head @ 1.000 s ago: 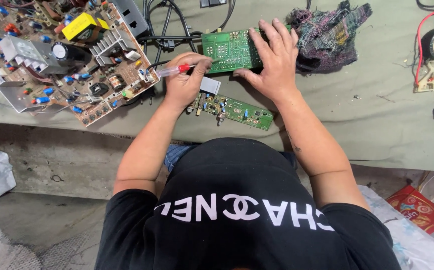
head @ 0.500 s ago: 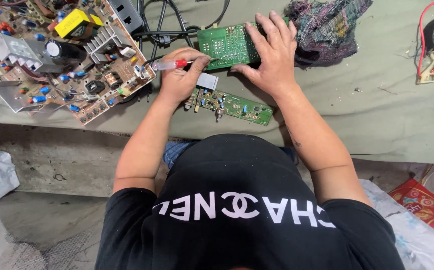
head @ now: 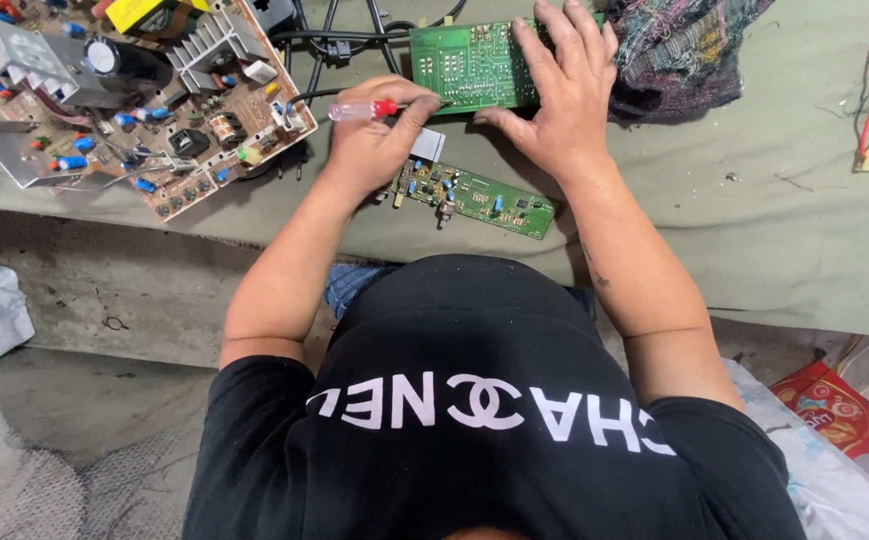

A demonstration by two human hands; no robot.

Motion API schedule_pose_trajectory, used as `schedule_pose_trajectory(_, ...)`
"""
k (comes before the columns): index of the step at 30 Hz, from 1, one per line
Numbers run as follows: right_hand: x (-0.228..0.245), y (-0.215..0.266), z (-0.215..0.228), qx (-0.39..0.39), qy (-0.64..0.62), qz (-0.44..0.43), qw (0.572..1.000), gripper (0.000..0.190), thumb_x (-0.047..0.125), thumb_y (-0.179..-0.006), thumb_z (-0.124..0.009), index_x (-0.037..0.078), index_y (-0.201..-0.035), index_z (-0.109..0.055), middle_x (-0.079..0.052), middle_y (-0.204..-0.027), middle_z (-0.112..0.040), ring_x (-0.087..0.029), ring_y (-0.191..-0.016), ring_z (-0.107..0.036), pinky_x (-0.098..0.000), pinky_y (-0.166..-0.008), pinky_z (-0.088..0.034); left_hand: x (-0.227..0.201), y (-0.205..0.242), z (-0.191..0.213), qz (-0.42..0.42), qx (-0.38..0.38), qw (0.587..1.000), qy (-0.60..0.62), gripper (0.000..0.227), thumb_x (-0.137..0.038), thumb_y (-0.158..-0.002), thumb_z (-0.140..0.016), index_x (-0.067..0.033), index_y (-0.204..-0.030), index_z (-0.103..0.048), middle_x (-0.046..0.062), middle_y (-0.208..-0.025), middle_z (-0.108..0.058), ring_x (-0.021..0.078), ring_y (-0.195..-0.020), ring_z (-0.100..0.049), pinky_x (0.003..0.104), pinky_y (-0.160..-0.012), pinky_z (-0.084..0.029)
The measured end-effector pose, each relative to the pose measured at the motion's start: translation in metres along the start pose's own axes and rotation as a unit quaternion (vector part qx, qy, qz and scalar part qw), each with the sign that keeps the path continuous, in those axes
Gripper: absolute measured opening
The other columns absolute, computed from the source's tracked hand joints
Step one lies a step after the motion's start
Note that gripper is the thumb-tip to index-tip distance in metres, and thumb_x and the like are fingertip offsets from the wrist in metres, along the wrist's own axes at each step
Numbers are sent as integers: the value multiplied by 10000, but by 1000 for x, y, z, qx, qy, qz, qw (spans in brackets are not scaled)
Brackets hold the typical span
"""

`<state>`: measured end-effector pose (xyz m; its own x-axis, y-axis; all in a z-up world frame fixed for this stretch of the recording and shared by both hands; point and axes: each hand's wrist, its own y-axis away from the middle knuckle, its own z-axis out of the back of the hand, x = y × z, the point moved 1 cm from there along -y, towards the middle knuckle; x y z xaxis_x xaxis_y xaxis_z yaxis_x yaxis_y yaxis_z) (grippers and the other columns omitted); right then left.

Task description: Inspecting and manipulating electronic circuit boards using hand tools on a workbench.

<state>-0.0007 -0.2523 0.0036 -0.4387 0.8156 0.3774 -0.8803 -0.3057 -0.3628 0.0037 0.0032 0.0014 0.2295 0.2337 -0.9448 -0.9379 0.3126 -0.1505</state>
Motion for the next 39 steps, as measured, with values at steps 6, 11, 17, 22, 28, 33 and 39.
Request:
schedule_pose_trajectory(6, 1, 0, 0, -8, 0, 7, 1000, 843, 774, -991, -585, 76, -1463, -590, -175, -1492, -506, -414, -1408, -405, -662, -1114, -280, -1, 12, 13, -56, -23, 995, -78, 242, -263, -1055, -665, -57, -992, -774, 106, -923, -777, 242, -855, -741, 389, -785, -577)
schedule_pose_trajectory(11, -4, 1, -4, -7, 5, 4, 1000, 859, 789, -983, -586, 86, -1476, -586, -159, -1506, -491, -406, -1415, -396, -668, -1115, -284, -3, 10, 9, -64, -30, 994, -86, 255, -283, -1056, -654, -68, -990, -775, 97, -922, -780, 238, -853, -749, 394, -786, -585)
schedule_pose_trajectory(17, -4, 0, -4, -3, 8, 4, 1000, 867, 790, -979, -609, 87, -1485, -587, -149, -1518, -474, -395, -1425, -383, -665, -1125, -273, -3, 15, 9, -76, -30, 994, -73, 232, -239, -1061, -650, -48, -1001, -768, 131, -951, -779, 257, -868, -760, 401, -808, -610)
schedule_pose_trajectory(22, -7, 4, -7, -6, 8, 4, 1000, 844, 770, -987, -678, 97, -1486, -576, -155, -1528, -460, -393, -1438, -363, -676, -1127, -270, -8, 10, 4, -118, -56, 987, -93, 199, -198, -1052, -665, -44, -980, -771, 115, -900, -785, 254, -823, -770, 378, -734, -615)
schedule_pose_trajectory(28, -6, 3, -7, -4, 7, -4, 1000, 852, 782, -980, -626, 95, -1483, -589, -145, -1516, -478, -396, -1425, -383, -670, -1119, -280, -15, 13, 10, -105, -60, 990, -77, 149, -144, -1028, -709, -17, -990, -776, 128, -932, -783, 270, -851, -768, 387, -782, -614)
schedule_pose_trajectory(33, -8, 4, -6, -4, 8, 5, 1000, 869, 794, -989, -605, 83, -1487, -574, -148, -1537, -446, -391, -1446, -348, -692, -1123, -283, -7, 12, 10, -113, -48, 989, -83, 182, -177, -1056, -667, -34, -1005, -767, 124, -936, -782, 264, -853, -765, 392, -778, -612)
schedule_pose_trajectory(39, -7, 3, -5, -2, 4, 8, 1000, 862, 784, -987, -649, 101, -1504, -555, -152, -1530, -464, -396, -1445, -361, -675, -1142, -263, -10, 14, -2, -114, -63, 990, -61, 193, -177, -1044, -673, -20, -983, -765, 138, -907, -776, 262, -814, -760, 370, -717, -615)
